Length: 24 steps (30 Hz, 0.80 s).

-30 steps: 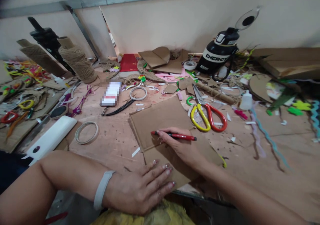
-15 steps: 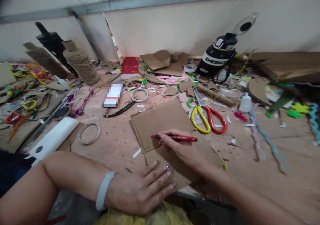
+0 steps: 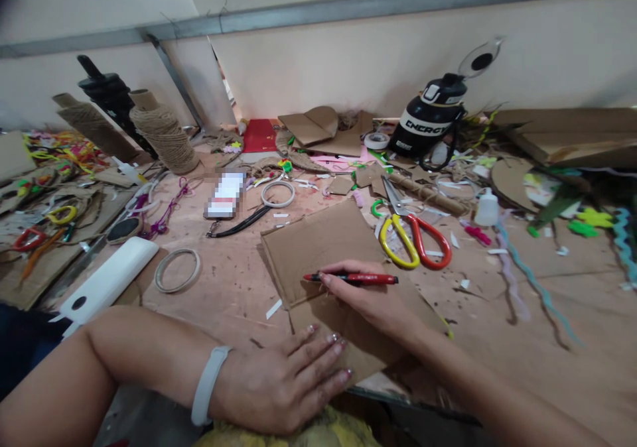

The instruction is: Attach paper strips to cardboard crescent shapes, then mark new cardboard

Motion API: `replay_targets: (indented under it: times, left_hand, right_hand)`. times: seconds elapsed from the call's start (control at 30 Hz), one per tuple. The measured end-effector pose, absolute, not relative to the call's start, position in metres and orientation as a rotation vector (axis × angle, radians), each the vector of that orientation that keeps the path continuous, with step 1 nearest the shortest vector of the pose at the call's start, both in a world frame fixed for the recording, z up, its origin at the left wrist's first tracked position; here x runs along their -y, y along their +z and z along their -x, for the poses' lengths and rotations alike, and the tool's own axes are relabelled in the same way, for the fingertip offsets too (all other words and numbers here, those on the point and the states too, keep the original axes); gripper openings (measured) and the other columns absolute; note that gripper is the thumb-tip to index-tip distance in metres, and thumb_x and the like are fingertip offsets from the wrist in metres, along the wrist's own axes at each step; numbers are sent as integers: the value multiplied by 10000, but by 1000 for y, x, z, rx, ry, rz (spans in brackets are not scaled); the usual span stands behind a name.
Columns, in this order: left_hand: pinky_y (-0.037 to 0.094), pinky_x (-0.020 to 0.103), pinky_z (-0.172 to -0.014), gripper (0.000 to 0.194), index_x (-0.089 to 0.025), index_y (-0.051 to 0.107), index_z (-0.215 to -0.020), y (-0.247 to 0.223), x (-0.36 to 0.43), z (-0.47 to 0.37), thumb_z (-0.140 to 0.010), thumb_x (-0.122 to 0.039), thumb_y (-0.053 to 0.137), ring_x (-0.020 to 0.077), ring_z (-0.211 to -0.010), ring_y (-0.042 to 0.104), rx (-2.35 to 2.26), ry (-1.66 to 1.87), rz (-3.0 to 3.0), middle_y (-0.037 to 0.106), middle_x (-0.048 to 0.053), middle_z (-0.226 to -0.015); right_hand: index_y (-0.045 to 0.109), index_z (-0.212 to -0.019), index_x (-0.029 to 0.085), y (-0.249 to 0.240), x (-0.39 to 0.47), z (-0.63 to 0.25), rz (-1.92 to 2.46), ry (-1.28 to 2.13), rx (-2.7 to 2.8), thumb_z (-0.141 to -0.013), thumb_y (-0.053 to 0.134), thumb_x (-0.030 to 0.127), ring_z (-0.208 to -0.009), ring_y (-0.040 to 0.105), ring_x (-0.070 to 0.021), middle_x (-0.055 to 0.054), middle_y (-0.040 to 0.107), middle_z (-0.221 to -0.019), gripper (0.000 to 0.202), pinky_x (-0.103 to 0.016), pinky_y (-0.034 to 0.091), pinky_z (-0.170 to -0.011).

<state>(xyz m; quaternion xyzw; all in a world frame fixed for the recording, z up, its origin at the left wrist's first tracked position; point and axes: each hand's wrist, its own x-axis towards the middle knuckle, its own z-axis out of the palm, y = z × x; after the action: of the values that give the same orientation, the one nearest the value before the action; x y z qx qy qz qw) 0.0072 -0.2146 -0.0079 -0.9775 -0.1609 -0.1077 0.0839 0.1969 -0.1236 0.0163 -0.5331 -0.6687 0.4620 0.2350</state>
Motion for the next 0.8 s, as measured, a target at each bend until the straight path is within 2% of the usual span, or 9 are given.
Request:
replay_targets:
  times: [0.17, 0.37, 0.63, 0.8]
  left_hand:
    - [399, 444, -1047, 429, -77, 485, -1340, -12, 215, -7, -967, -245, 356, 279, -1219, 542, 491, -330, 2940, 543, 184, -1345]
    - [399, 553, -998, 442, -204, 409, -1405, -17, 217, -5, -979, -298, 334, 338, -1305, 430, 654, -274, 3010, 409, 133, -1470]
    - [366, 595, -990, 448, -228, 396, -1418, -19, 217, -3, -981, -295, 324, 331, -1297, 408, 690, -312, 3015, 401, 121, -1473]
    - [411, 558, -953, 451, -246, 390, -1424, -19, 216, -3, -984, -299, 306, 318, -1278, 424, 697, -299, 3014, 412, 110, -1467]
  right_hand:
    - [757, -882, 220, 15, 123, -200, 1433, 1184, 1951, -813, 604, 446, -690, 678, -186, -38, 749, -780, 282, -258, 514, -594]
    - [762, -907, 228, 8, 124, -195, 1215, 1187, 2146, -832, 580, 436, -716, 665, -197, -56, 738, -793, 286, -283, 503, -615]
    - [731, -771, 231, 0, 120, -181, 1047, 1188, 2282, -823, 588, 316, -701, 626, -196, -46, 704, -714, 175, -332, 458, -675]
    - [711, -740, 216, -4, 121, -181, 1028, 1163, 2263, -819, 588, 306, -686, 607, -198, -47, 681, -689, 171, -341, 442, -675]
